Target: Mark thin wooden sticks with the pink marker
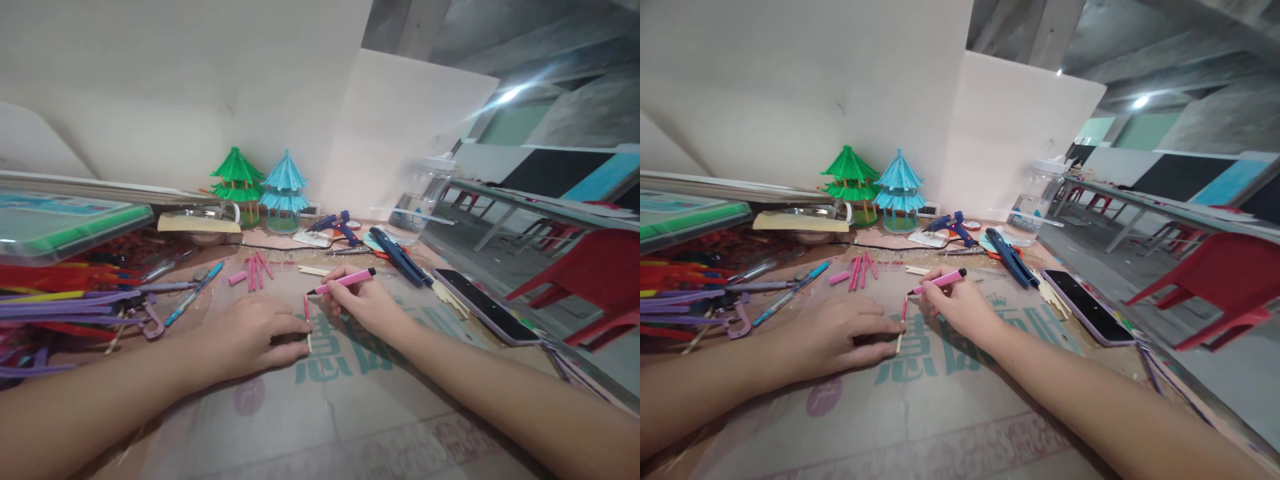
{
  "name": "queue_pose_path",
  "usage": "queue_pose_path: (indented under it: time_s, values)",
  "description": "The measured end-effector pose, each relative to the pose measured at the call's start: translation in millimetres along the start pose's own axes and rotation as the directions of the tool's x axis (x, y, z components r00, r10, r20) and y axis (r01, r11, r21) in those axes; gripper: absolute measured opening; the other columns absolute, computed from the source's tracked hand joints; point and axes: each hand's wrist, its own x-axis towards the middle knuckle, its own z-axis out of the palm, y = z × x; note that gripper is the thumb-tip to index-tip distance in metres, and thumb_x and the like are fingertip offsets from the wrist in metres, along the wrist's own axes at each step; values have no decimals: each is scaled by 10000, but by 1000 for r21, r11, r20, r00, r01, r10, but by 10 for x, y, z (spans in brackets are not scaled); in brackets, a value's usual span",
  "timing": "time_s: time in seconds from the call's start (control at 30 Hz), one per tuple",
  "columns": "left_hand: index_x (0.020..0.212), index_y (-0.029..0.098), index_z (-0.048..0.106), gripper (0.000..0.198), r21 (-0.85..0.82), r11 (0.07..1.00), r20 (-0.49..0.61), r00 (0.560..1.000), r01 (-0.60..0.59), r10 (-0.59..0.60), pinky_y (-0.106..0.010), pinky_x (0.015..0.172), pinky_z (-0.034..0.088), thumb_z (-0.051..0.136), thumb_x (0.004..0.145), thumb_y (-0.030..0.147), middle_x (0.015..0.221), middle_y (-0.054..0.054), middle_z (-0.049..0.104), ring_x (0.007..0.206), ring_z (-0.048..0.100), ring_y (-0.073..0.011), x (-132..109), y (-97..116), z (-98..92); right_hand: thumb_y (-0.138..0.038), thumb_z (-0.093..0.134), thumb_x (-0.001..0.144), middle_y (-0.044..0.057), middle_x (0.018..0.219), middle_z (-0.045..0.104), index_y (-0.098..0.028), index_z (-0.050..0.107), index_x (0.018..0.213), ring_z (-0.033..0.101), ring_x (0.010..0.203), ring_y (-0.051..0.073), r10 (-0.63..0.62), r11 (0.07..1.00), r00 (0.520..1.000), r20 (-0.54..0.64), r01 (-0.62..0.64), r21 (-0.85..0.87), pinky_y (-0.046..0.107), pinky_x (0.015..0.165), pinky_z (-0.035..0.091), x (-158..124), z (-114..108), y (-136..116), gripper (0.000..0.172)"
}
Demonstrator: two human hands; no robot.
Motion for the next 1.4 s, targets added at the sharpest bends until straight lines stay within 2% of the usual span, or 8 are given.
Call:
queue_pose_path:
  time_s: [0.83,1.13,1.4]
  values:
    - [1060,222,709,222,-56,997,44,998,47,-45,-258,677,449,556,933,322,838,-24,730,729,654,-170,16,14,-9,-322,569,790,-15,622,613,-192,544,789,534,507,112,2,1000,999,44,-2,-21,239,523,440,0,4,13,132]
    - [995,220,721,220,-66,997,14,999,39,-38,-240,668,454,525,931,299,825,-20,738,730,660,-159,24,16,-11,-356,557,799,-27,619,600,-191,545,835,503,484,106,10,1000,1000,26,-10,4,240,505,417,2,14,-27,170]
    - [999,216,721,216,-64,997,16,999,47,-46,-257,671,460,531,928,291,832,-26,742,731,666,-170,26,30,-22,-344,578,787,-23,616,604,-202,537,794,518,487,113,15,1000,999,31,-15,-1,245,506,421,3,6,-26,147]
